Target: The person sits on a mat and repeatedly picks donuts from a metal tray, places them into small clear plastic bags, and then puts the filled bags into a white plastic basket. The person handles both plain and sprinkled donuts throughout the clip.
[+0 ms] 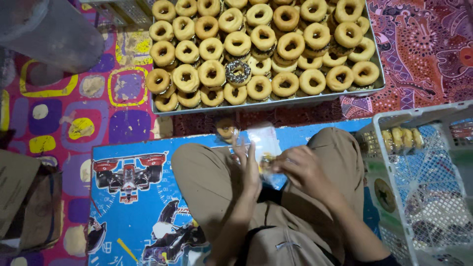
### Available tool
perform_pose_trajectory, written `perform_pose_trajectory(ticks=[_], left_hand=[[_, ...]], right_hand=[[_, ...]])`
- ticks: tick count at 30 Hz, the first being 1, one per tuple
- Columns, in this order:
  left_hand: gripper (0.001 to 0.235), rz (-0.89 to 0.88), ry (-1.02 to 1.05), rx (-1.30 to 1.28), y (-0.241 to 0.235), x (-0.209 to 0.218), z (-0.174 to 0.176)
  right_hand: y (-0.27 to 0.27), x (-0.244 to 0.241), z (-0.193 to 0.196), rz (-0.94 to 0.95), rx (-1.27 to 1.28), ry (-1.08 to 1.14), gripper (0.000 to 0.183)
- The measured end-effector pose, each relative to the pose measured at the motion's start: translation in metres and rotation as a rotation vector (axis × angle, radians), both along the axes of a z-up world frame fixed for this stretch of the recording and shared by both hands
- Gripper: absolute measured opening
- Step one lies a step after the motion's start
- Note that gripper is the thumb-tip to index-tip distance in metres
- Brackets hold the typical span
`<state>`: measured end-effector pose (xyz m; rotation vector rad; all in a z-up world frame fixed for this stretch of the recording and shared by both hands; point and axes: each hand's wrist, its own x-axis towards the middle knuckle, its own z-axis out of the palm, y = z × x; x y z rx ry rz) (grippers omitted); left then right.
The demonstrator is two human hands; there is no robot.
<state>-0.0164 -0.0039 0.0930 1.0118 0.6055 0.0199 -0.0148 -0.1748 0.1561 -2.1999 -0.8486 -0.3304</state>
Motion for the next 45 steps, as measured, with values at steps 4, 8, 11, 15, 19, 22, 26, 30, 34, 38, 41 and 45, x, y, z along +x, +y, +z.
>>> perform_pose_trajectory(ticks=[4,8,11,15,19,22,26,30,34,38,41,45], left_hand=[[0.039,-0.648,-0.502,0.292,0.017,-0.030,0.005],[0.022,-0.795,-0.271,0.321,0.016,-0.038,-0.008],[0.023,-0.844,-0.246,0.389,0.015,-0.038,-0.014],[0.030,-0.914,-0.528,0.851,0.025,-0.034,0.004],[0.027,-1.118,-0.487,0.948,0.036,-0.027,0.041],[0.029,-1.089,-0.319,0.863,0.046,-0.021,0.062],[0.044,-0.826,-0.085,0.173,0.071,-0.016,0.070],[0.058,-0.501,-0.163,0.101,0.070,-0.011,0.071],[0.062,-0.114,-0.235,0.086,0.021,-0.016,0.076],[0.068,-0.167,-0.695,0.385,0.016,-0.031,0.070],[0.051,-0.233,-0.380,0.404,0.051,-0.024,0.053],[0.041,-0.311,-0.149,0.340,0.067,-0.002,0.031]], right_hand=[[0.005,0.013,0.023,-0.039,0.154,0.636,0.014],[0.010,0.011,0.052,-0.074,0.081,0.450,0.024],[0.005,0.014,0.077,0.092,-0.072,0.043,0.031],[-0.003,0.021,0.099,0.260,-0.269,-0.054,0.030],[-0.007,0.026,0.069,0.350,-0.307,-0.113,0.028],[-0.016,0.040,0.014,0.217,-0.166,0.074,0.024],[-0.053,0.097,-0.045,-0.441,-0.953,0.323,0.012],[-0.044,0.074,-0.049,-0.415,-0.589,0.273,0.051],[0.037,0.018,-0.038,-0.036,0.009,0.238,0.099],[0.071,0.020,-0.043,-0.348,0.530,0.966,0.103],[0.072,0.016,-0.056,-0.132,0.603,1.000,0.103],[0.081,-0.009,-0.080,-0.095,0.605,0.854,0.059]])
